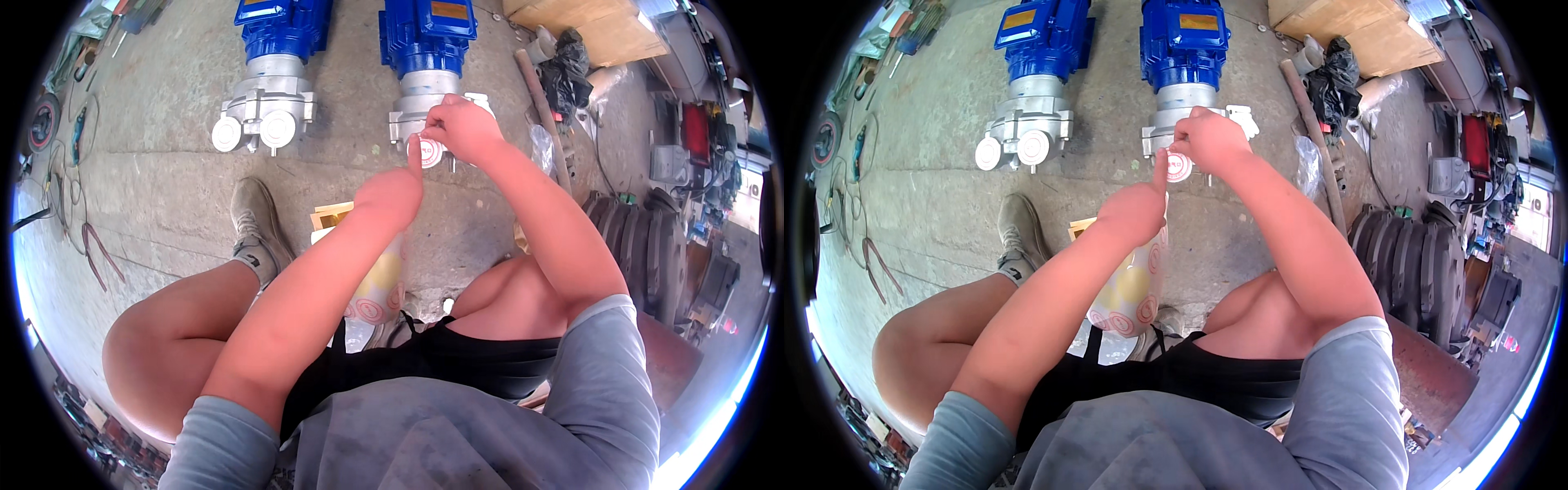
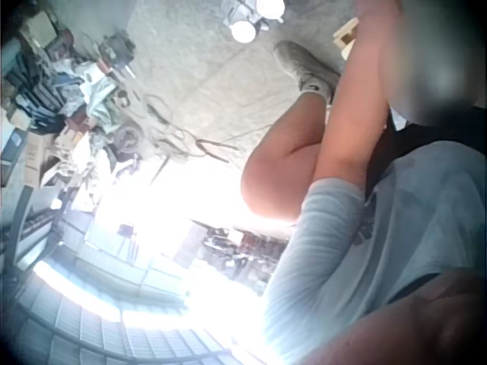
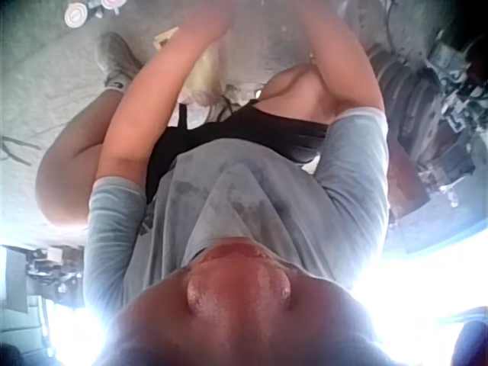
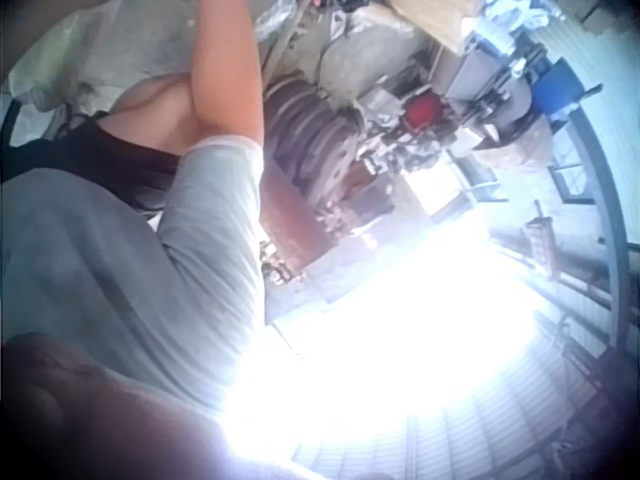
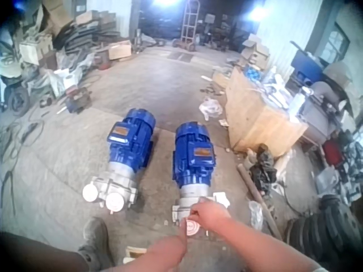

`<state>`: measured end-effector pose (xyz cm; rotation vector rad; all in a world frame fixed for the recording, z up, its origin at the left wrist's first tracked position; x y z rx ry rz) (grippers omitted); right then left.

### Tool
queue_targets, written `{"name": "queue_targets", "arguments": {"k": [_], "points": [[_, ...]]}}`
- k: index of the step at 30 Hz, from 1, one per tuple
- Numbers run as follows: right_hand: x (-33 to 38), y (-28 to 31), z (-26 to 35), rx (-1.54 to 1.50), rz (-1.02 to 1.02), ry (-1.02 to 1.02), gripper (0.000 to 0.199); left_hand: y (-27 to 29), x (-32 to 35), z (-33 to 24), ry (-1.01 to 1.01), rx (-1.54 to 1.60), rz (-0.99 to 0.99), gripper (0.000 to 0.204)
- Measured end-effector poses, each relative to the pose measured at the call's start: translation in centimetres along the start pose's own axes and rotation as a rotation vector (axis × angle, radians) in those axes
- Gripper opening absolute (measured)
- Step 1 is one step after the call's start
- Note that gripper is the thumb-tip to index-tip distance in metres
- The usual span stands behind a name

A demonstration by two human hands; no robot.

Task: The person sits on the floor and applies round red-and-white stickers to the ports of two blue electric motors. They peel stickers from a sheet, place them on the motor ports, and smooth them down.

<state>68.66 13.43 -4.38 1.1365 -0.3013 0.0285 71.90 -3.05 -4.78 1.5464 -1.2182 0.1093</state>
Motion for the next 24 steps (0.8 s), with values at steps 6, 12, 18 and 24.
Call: {"name": "queue_targets", "arguments": {"k": [6,12,18,24], "points": [[3.1,0.0,-1.5,0.019,-0.103,-0.012,0.023,-0.7,0.0,-0.6,0.015,-0.076,-0.01,0.11],[5.8,-1.3,-1.9,0.073,-0.159,-0.016,0.025,-3.0,0.7,-1.5,-0.013,-0.158,-0.046,0.11],[6.6,-2.1,-1.1,0.098,-0.085,0.015,0.027,-5.0,1.7,-2.3,-0.072,-0.174,-0.041,0.101],[6.2,-0.7,-1.4,-0.019,-0.092,-0.104,0.04,-4.4,3.1,-2.9,-0.102,-0.164,-0.109,0.102]]}}
Point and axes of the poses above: each hand's wrist, its own x-axis away from the middle knuckle, its own y-axis out of the back of the hand, z = x × y, the point moved 7 cm from there along -x, towards the middle knuckle, and after that the axes turned 6 degrees about -z, right-handed, at the moved point
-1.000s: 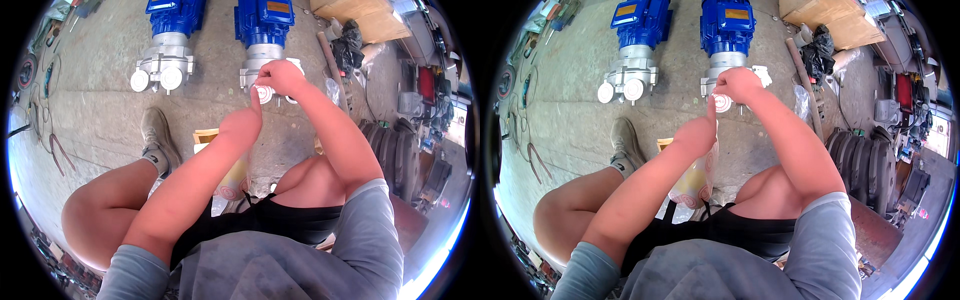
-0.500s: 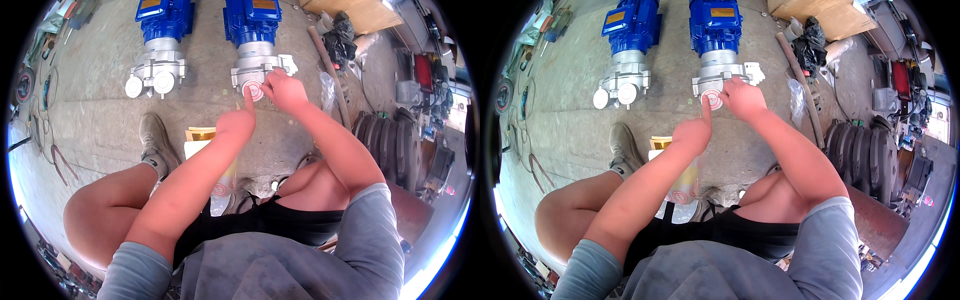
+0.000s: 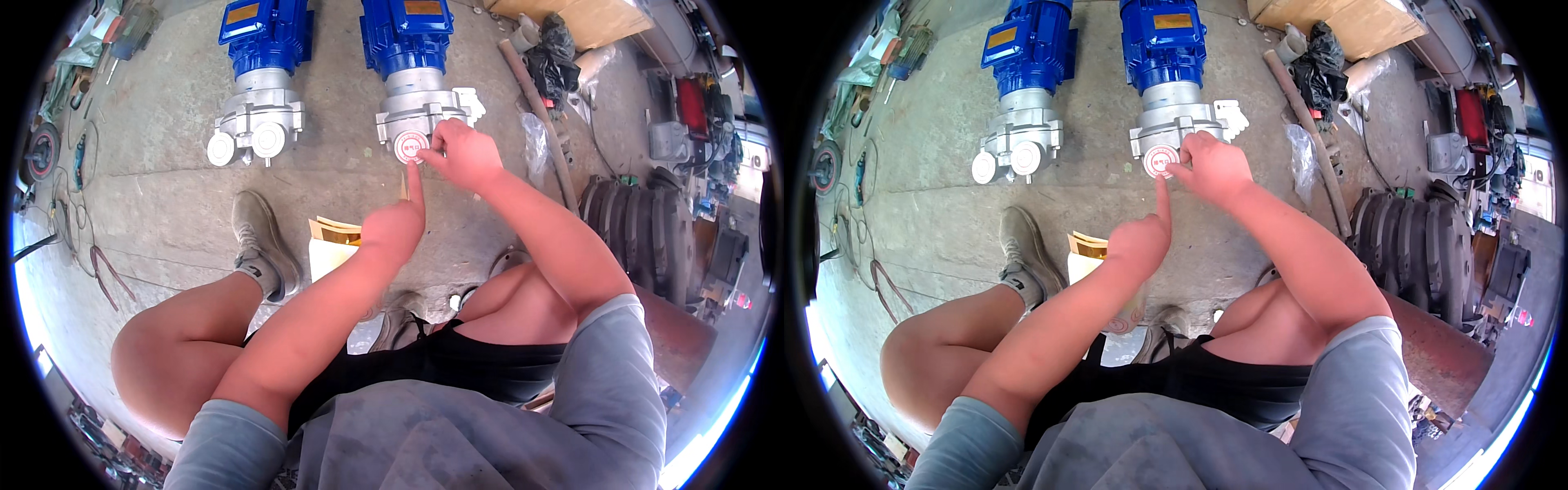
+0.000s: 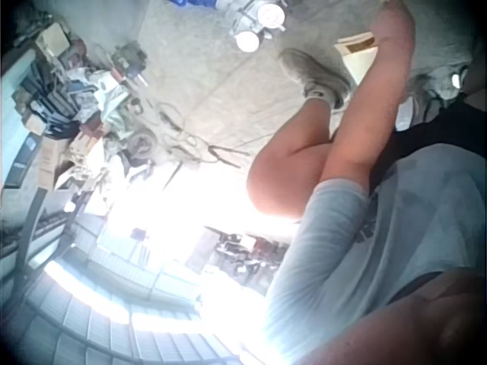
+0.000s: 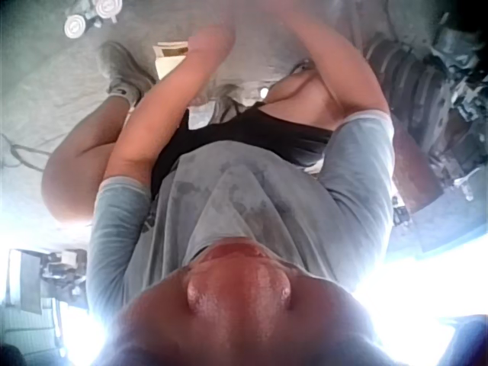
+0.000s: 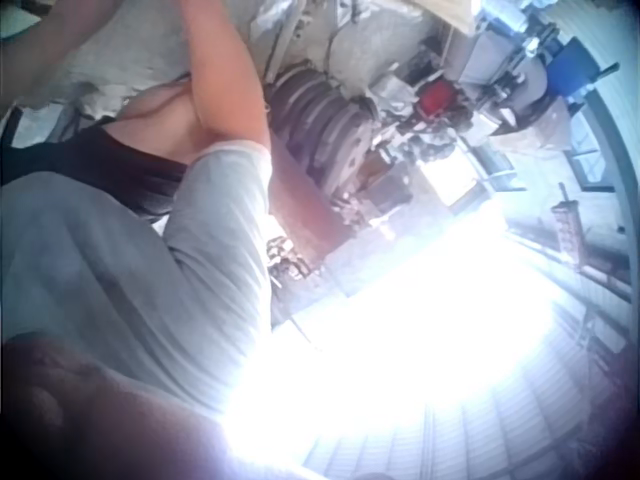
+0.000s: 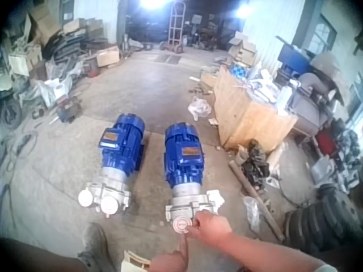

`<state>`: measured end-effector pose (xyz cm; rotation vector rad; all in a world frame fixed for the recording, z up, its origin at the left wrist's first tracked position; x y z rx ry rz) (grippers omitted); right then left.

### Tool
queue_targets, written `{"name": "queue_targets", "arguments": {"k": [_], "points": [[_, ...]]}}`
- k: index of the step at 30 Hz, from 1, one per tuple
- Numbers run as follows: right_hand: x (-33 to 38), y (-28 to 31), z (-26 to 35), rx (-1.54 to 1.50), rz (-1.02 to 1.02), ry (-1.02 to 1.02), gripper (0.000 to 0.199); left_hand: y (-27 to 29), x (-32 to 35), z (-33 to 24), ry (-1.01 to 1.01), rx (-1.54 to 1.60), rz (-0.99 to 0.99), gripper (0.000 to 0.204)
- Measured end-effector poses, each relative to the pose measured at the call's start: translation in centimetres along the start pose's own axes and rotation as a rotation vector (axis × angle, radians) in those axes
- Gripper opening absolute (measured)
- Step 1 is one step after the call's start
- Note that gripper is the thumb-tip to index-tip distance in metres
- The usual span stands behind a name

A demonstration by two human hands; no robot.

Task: The person sits on the floor and applies round red-and-white stickers to the ports of two blue electric motors. They peel stickers from a sheet, place them on the motor ports, and smooth them down.

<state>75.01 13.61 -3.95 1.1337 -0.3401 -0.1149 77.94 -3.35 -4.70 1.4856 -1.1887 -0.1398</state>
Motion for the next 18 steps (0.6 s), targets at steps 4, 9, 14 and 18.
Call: {"name": "queue_targets", "arguments": {"k": [4,9,14,18], "points": [[-0.1,-0.3,0.6,0.039,0.051,-0.01,0.047,1.4,-0.4,1.5,0.071,0.02,0.058,0.103],[-0.8,0.7,-0.3,0.117,0.156,-0.075,0.049,1.2,-1.3,2.4,0.101,0.048,0.046,0.105],[-1.1,-0.1,0.6,0.13,0.143,-0.008,0.047,1.4,-1.5,2.3,0.117,0.066,0.063,0.103],[-1.1,0.6,1.4,0.179,0.189,-0.062,0.047,1.2,-1.6,2.7,0.119,0.108,0.065,0.102]]}}
Point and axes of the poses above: each hand's wrist, its own x-axis away from the middle knuckle, its own y-axis out of the back of the hand, z = x × y, the point moved 7 cm from there along -x, towards the middle knuckle, and after that the axes turned 6 degrees about -z, right-handed, at the moved point
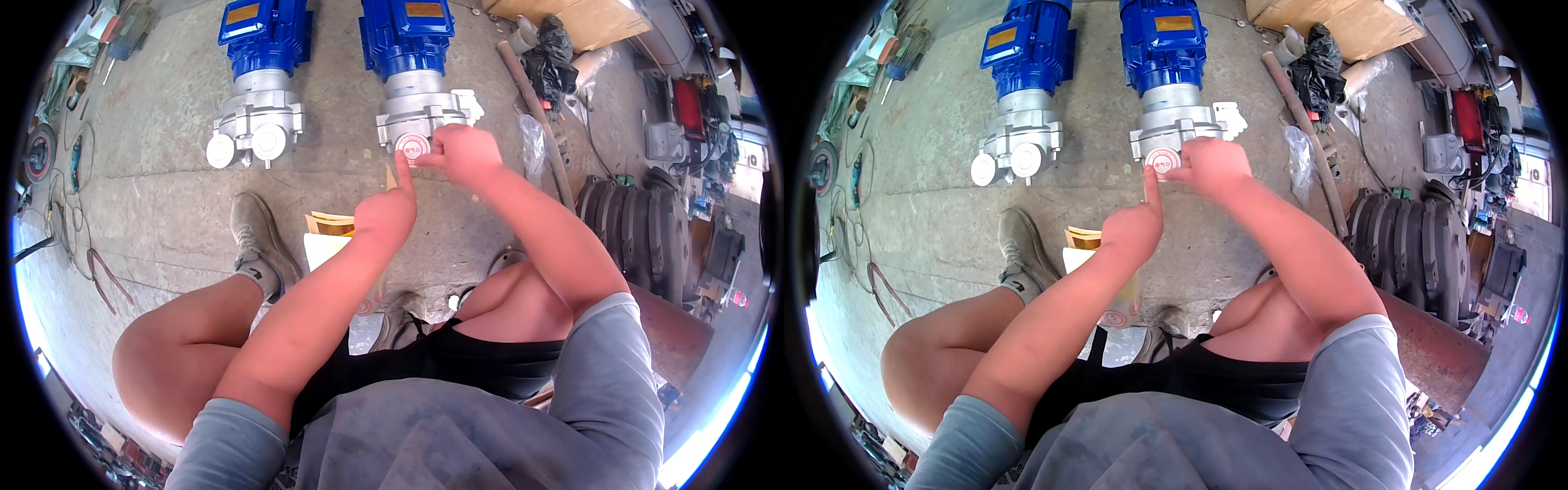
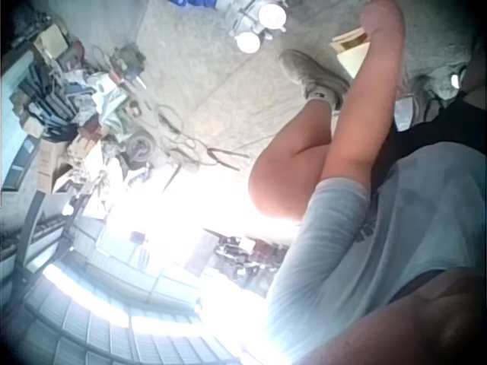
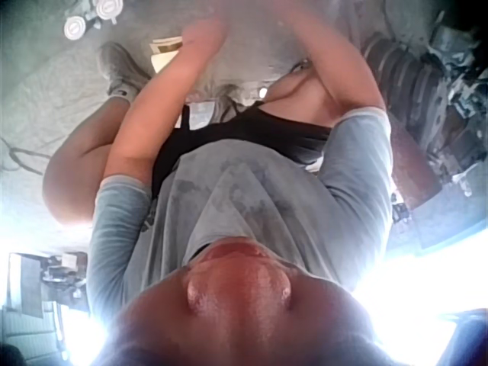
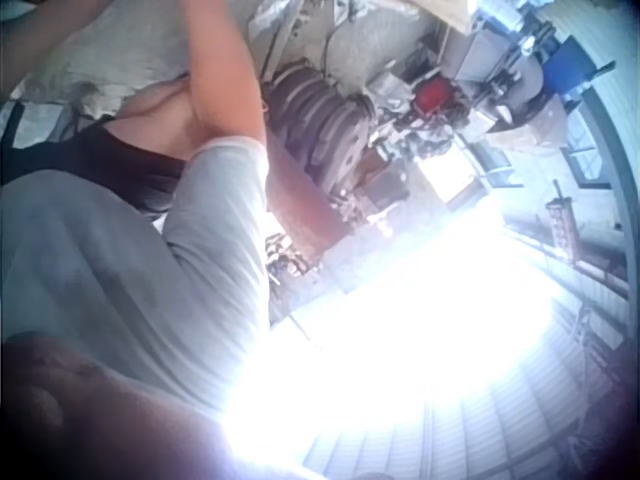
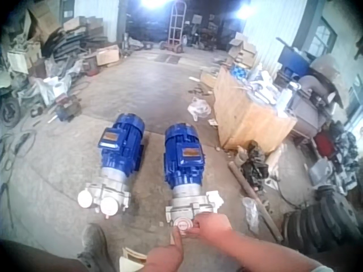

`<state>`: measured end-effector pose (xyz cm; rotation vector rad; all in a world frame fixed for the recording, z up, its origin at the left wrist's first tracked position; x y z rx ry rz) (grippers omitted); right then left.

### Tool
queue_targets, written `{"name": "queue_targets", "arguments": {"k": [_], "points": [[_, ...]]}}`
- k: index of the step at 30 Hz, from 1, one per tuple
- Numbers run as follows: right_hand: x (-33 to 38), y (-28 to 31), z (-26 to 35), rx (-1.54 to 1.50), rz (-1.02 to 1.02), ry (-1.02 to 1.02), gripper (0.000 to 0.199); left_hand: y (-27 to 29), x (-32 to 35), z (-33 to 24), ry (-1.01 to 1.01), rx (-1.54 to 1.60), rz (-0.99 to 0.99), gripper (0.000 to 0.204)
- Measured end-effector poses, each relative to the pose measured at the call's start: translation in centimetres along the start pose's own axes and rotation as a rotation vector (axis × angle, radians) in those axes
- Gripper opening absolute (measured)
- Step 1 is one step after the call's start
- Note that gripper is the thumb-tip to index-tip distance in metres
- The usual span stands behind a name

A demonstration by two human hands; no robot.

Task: The person sits on the floor and applies round red-and-white stickers to the ports of two blue electric motors. They peel stickers from a sheet, place them on the motor ports, and smooth them down.

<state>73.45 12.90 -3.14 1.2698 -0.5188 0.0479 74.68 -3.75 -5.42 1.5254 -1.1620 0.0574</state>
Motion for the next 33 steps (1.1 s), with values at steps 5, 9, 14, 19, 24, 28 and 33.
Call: {"name": "queue_targets", "arguments": {"k": [5,9,14,19,24,28,33], "points": [[-1.4,1.8,-1.9,0.031,-0.112,-0.027,0.045,0.3,0.0,-0.5,-0.005,-0.015,0.01,0.103],[-2.1,1.5,0.7,-0.054,-0.227,0.067,0.046,0.7,-0.3,-0.5,-0.024,-0.044,-0.055,0.103],[-2.9,0.5,0.6,0.017,-0.2,0.071,0.045,1.2,-0.8,-0.4,-0.018,-0.077,0.005,0.104],[-2.2,0.1,-0.1,0.05,-0.114,0.022,0.05,0.2,-0.5,0.3,-0.026,-0.113,-0.047,0.104],[-0.4,-0.7,-1.5,0.006,-0.171,0.05,0.047,0.1,0.7,-0.7,-0.033,-0.158,0.028,0.103],[1.6,-1.3,-1.0,0.087,0.009,0.158,0.045,-0.5,3.2,-1.3,-0.175,-0.131,-0.011,0.103],[4.9,10.6,-0.3,-0.321,-0.172,0.025,0.039,10.4,8.4,-2.7,-0.254,0.164,-0.011,0.096]]}}
Point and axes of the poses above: each hand's wrist, its own x-axis away from the middle knuckle, its own y-axis out of the back of the hand, z = x × y, the point moved 7 cm from there along -x, towards the middle knuckle, and after that the axes turned 6 degrees about -z, right-handed, at the moved point
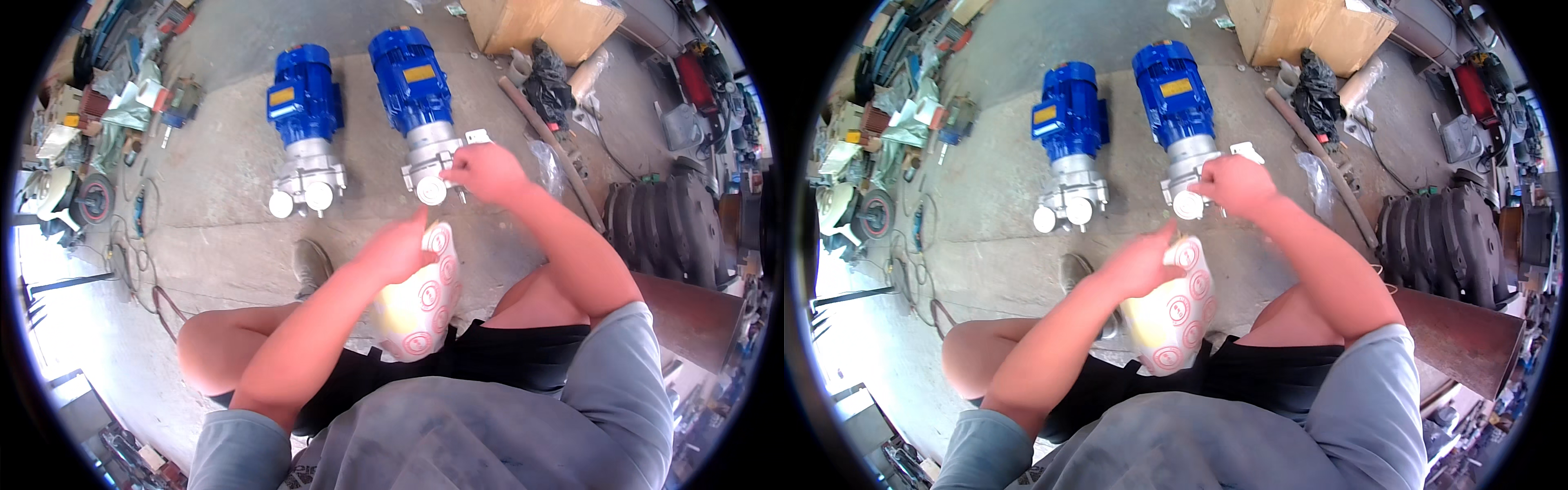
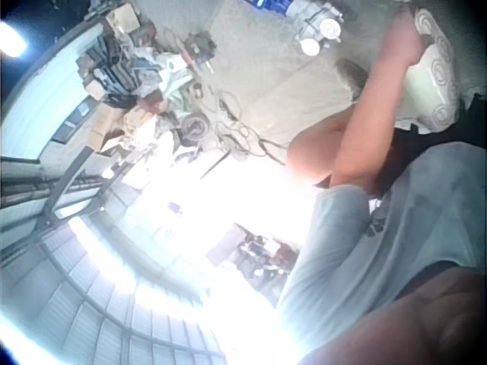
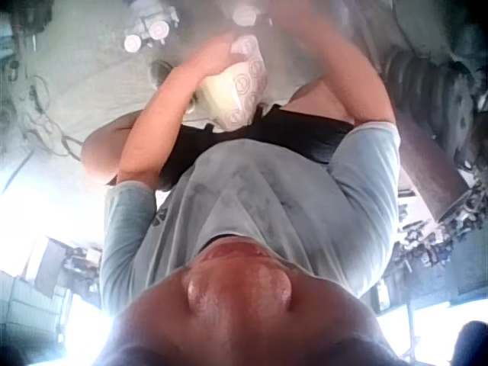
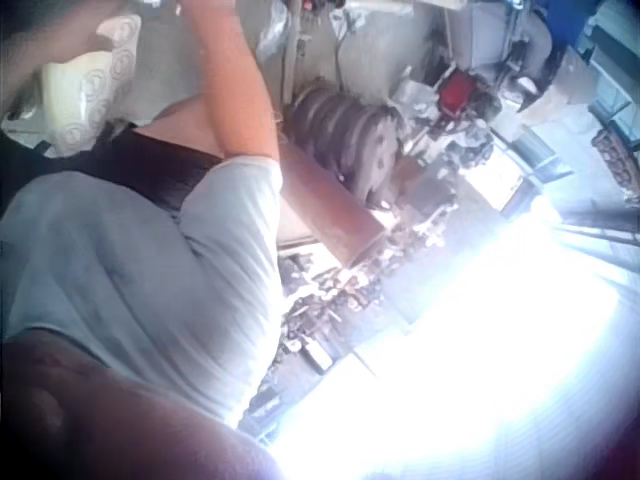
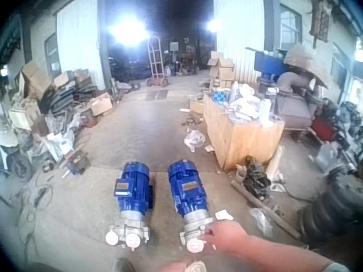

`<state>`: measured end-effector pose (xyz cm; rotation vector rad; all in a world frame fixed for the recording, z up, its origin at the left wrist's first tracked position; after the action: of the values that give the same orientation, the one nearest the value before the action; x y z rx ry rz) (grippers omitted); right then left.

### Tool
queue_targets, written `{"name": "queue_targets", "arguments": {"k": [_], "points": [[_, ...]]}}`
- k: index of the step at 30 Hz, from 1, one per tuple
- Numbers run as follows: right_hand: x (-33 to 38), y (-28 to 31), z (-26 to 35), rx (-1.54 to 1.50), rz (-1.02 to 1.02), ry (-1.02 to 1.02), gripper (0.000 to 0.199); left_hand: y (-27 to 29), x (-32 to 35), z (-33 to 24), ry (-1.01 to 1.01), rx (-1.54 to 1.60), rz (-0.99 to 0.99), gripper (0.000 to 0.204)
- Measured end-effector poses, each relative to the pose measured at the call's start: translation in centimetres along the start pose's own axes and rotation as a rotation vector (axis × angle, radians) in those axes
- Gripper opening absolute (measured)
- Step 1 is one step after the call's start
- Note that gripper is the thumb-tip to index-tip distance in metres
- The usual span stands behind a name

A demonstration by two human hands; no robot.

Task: The person sits on the floor and applies round red-and-white stickers to the ports of two blue electric motors. They peel stickers from a sheet, place them on the motor ports, and smooth them down.

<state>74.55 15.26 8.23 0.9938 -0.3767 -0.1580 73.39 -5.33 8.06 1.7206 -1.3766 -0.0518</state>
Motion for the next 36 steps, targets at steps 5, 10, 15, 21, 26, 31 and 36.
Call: {"name": "queue_targets", "arguments": {"k": [5,10,15,21,26,31,36], "points": [[2.9,10.5,3.5,-0.455,-0.381,-0.019,0.03,13.8,6.7,-0.4,0.054,0.494,-0.373,0.057],[6.3,9.2,5.9,-1.104,-0.519,0.032,0.054,20.2,9.7,2.3,0.034,0.953,-0.759,0.052],[6.6,4.6,10.1,-1.449,-0.14,-0.163,0.08,21.4,8.2,4.5,-0.028,1.105,-0.891,0.053],[6.1,5.3,9.5,-1.324,-0.166,-0.069,0.095,18.8,7.7,2.3,0.031,1.372,-0.575,0.047],[9.1,11.6,11.5,-0.329,-0.766,0.318,0.071,16.8,8.0,1.4,0.073,1.424,-0.462,0.042],[9.0,9.8,13.7,-0.454,-0.703,0.435,0.031,14.5,7.5,0.3,0.007,1.374,-0.456,0.044],[8.9,8.2,11.9,-0.642,-0.572,0.288,0.043,12.9,8.1,-1.5,-0.041,1.614,-0.229,0.056]]}}
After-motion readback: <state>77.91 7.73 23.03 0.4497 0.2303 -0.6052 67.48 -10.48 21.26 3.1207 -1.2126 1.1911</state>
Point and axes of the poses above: each hand's wrist, its own x-axis away from the middle knuckle, its own y-axis out of the back of the hand, z = x × y, the point moved 7 cm from there along -x, towards the middle knuckle, and after that the axes turned 6 degrees about -z, right-handed, at the moved point
